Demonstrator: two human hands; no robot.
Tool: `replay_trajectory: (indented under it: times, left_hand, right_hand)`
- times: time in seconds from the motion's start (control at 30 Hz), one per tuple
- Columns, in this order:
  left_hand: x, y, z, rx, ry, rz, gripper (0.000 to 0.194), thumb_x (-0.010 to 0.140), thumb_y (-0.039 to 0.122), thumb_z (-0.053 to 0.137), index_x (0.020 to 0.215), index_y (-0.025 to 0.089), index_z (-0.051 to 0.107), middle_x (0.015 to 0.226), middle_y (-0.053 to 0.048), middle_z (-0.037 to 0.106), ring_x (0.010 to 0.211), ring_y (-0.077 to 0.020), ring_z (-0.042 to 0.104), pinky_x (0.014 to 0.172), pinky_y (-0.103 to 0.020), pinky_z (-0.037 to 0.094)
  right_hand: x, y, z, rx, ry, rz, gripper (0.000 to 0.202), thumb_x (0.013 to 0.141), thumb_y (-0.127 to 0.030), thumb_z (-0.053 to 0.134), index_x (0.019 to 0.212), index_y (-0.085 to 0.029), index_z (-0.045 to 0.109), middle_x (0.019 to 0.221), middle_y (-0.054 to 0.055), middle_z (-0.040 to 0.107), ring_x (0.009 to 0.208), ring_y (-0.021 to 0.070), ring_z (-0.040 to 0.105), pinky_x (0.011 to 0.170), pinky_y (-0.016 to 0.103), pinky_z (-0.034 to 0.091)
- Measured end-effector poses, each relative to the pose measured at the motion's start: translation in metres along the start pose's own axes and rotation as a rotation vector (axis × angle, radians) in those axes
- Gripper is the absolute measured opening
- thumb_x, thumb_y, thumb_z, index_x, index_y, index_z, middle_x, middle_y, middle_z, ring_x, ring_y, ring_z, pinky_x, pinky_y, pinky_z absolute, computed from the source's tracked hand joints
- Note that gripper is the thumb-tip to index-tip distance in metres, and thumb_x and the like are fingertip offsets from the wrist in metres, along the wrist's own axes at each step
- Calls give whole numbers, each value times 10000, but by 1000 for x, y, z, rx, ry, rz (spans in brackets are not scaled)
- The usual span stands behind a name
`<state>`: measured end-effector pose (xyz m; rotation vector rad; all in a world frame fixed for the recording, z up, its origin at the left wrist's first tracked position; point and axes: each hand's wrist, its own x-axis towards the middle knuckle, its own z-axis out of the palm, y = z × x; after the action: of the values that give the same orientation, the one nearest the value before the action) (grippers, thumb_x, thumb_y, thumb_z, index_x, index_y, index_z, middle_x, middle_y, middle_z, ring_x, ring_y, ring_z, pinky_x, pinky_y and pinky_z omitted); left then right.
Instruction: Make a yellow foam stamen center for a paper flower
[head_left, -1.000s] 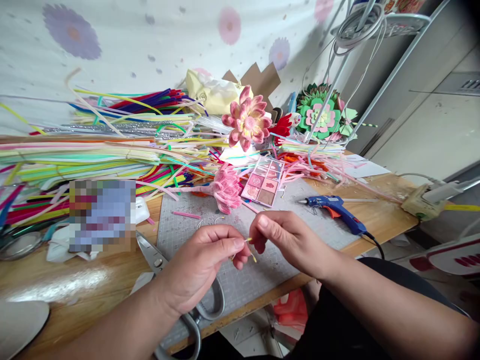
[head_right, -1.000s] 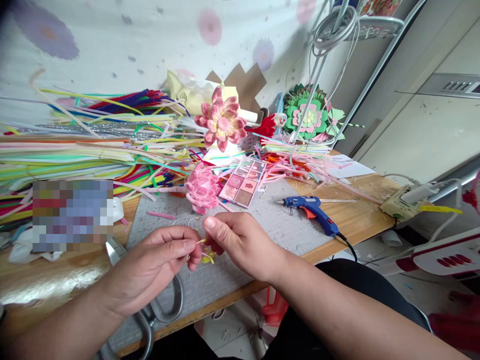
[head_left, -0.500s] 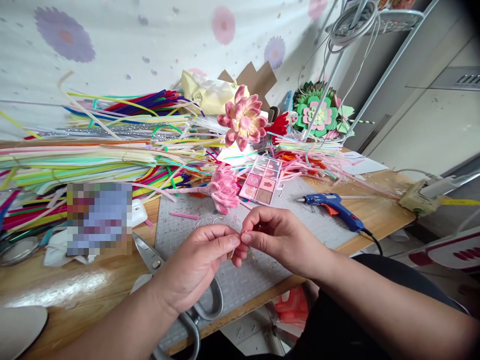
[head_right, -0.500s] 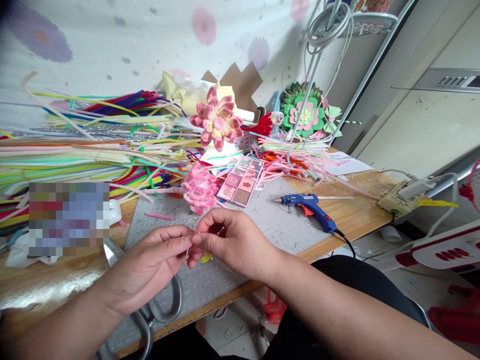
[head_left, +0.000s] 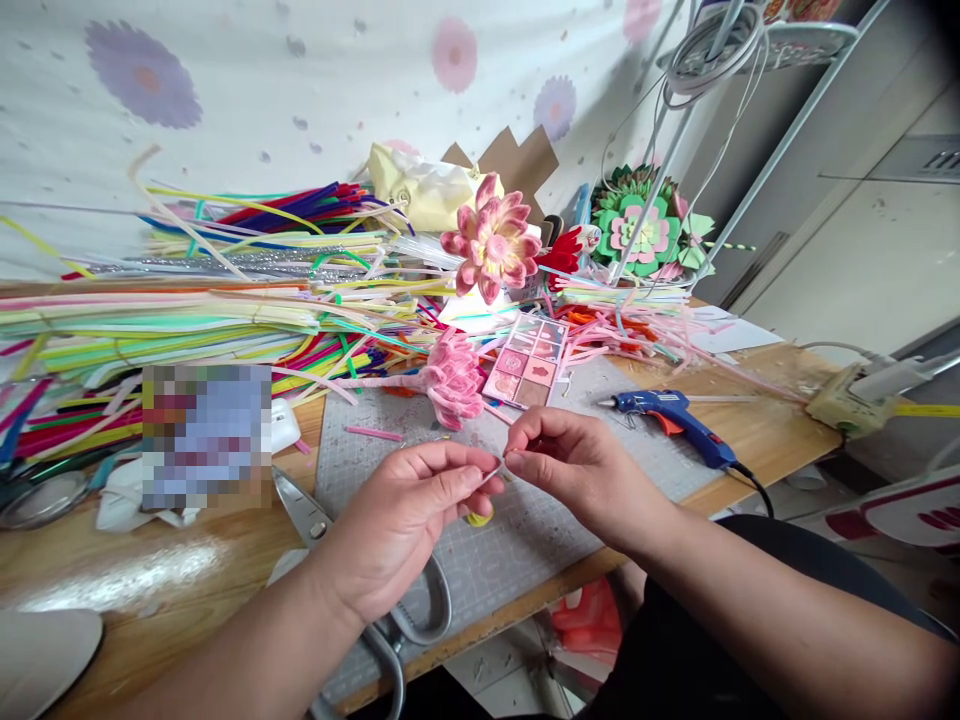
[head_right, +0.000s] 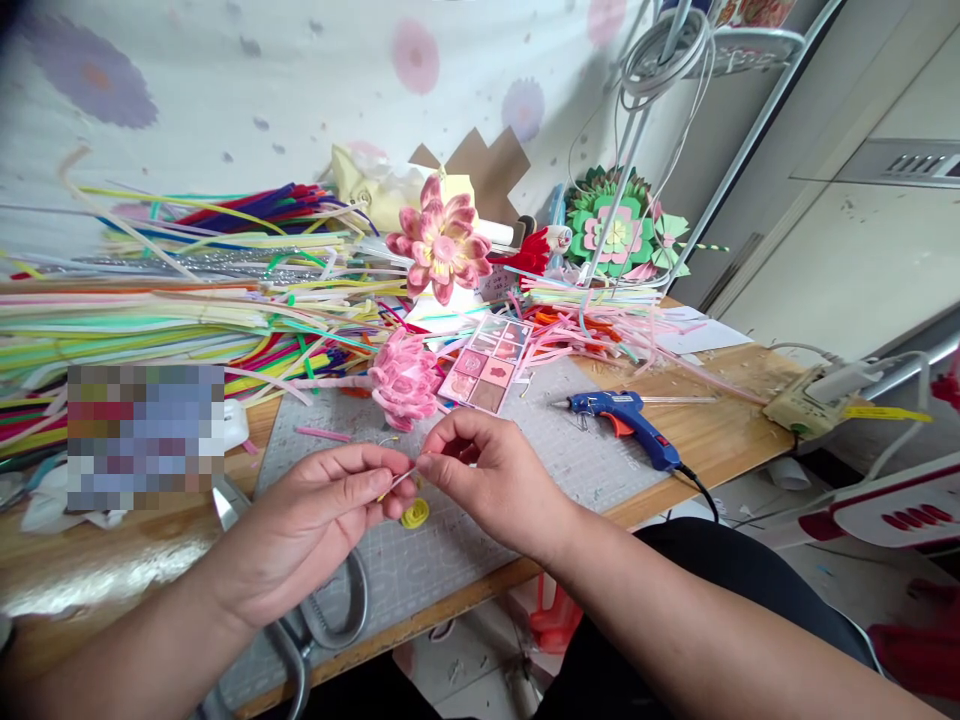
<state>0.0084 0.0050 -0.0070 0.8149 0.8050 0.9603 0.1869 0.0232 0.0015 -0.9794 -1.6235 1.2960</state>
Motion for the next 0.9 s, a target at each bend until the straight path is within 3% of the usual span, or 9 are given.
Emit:
replay_trajectory:
  times: [0.2,0.4,0.6,0.67,0.73,0.8,0.9]
  left_hand:
    - [0,1,2,106,9,58,109,750,158,686,854,168,655,707,-5,689,670,-121,584,660,-254,421]
    - [-2,2,0,249,-17,73,120,795,176,652,877,191,566,710,13,696,695,-126,602,655,-249,414]
    - [-3,3,-1,306,-33,71,142,817,180,638,895,191,520,717,13,703,675,-108,602,648,-235,410]
    - [-2,2,-1,309,-39,69,155,818,180,641,900,194,510,707,25,696,663,-100,601,641,-226,410]
    - [-2,2,-1,302,-51,76,172,810,188,655,884,197,501,682,44,678,640,-89,593,632,-216,410]
    - [0,1,-2,305,-61,87,177,808,199,660,866,198,493,654,58,660,617,-82,585,626,-210,411]
    - [0,1,-3,359,-54,93,164,820,196,637,864,199,480,634,56,661,611,-89,592,625,-216,418]
  right_hand:
    - [-2,3,-4,-12,-67,74,59,724,-180,622,778,-171,602,735,0,596,701,127,531,652,263,427]
    - [-3,8,-5,332,-170,82,377,675,-103,576,1037,-196,623,1097,51,620,1009,194,560,853,347,437]
    - [1,12,-8,375,48,-2,82,749,-174,654,820,-168,613,902,24,623,856,145,589,815,312,444]
    - [0,10,-7,352,-27,12,170,753,-211,682,899,-169,606,974,40,617,912,153,585,820,311,453]
    - [-1,9,-4,347,-198,54,359,737,-251,719,1051,-181,561,1040,55,603,938,163,593,814,324,470]
    - [-2,11,0,351,-316,80,503,717,-286,749,1142,-191,496,1022,51,600,869,151,617,778,323,486]
    - [-1,17,5,314,-291,87,485,690,-320,775,1067,-173,507,884,8,586,724,108,609,683,268,479]
